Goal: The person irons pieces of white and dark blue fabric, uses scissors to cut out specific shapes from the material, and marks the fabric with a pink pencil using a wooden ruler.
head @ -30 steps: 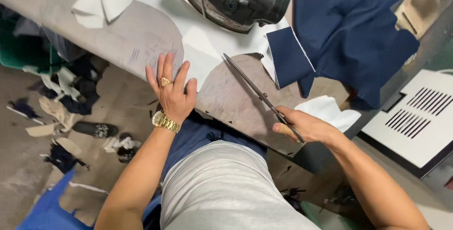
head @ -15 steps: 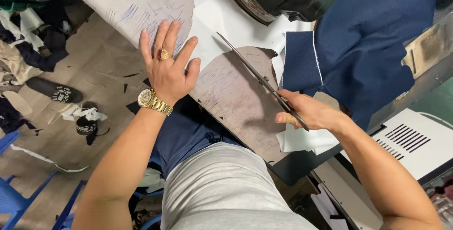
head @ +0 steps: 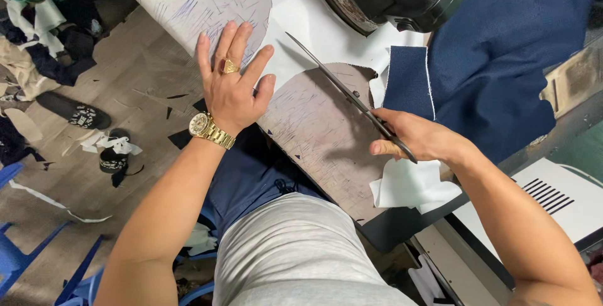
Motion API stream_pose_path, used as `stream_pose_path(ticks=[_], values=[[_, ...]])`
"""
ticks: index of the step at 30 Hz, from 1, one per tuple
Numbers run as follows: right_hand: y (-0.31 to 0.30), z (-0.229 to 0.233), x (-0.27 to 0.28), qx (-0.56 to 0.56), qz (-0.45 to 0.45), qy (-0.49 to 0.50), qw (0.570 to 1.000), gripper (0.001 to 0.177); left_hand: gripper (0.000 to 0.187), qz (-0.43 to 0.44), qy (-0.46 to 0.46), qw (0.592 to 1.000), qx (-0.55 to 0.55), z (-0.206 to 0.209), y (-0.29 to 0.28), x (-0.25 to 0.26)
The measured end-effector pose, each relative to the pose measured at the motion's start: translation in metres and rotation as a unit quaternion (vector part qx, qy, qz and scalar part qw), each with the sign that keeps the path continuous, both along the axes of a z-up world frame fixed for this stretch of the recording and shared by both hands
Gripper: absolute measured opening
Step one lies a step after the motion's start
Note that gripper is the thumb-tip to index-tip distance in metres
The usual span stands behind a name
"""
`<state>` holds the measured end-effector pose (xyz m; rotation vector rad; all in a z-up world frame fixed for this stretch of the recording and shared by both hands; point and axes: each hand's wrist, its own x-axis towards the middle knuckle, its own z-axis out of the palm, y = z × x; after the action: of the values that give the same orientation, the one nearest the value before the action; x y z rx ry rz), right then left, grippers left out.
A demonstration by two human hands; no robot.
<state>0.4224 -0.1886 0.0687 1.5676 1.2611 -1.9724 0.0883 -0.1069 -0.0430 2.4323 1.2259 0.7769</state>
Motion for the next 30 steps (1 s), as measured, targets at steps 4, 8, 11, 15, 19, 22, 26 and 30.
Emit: stream_pose_path(ticks=[4, 8, 11, 15, 19, 22, 26, 30], values=[[-0.007, -0.012, 0.004, 0.065, 0.034, 0.013, 0.997, 0.056, 0.037, 0.0, 0.005, 1.0, 0.0, 0.0, 0.0, -0.001], [-0.008, -0.012, 0.001, 0.062, 0.045, -0.005, 0.997, 0.075, 0.035, -0.001, 0.003, 1.0, 0.0, 0.0, 0.0, -0.001], [-0.003, -0.004, -0.005, 0.028, 0.042, -0.033, 0.998, 0.073, 0.035, -0.001, 0.0, 1.0, 0.005, 0.0, 0.0, 0.0], [0.007, 0.008, -0.013, -0.017, 0.048, -0.072, 0.996, 0.061, 0.032, 0.0, 0.002, 1.0, 0.01, 0.0, 0.0, 0.0], [0.004, 0.001, -0.007, -0.001, 0.061, -0.042, 0.997, 0.065, 0.033, 0.002, 0.006, 1.0, -0.004, 0.002, 0.0, 0.0], [0.004, -0.005, -0.007, -0.013, 0.044, -0.035, 0.998, 0.073, 0.032, 0.003, 0.001, 1.0, 0.011, -0.001, 0.0, -0.001], [0.006, -0.014, -0.012, 0.045, 0.045, -0.004, 0.998, 0.07, 0.032, 0.001, -0.006, 1.0, 0.008, 0.001, 0.001, 0.0], [0.013, -0.014, -0.018, 0.071, 0.056, -0.002, 0.996, 0.075, 0.033, -0.002, 0.008, 1.0, -0.002, 0.003, 0.001, -0.001]])
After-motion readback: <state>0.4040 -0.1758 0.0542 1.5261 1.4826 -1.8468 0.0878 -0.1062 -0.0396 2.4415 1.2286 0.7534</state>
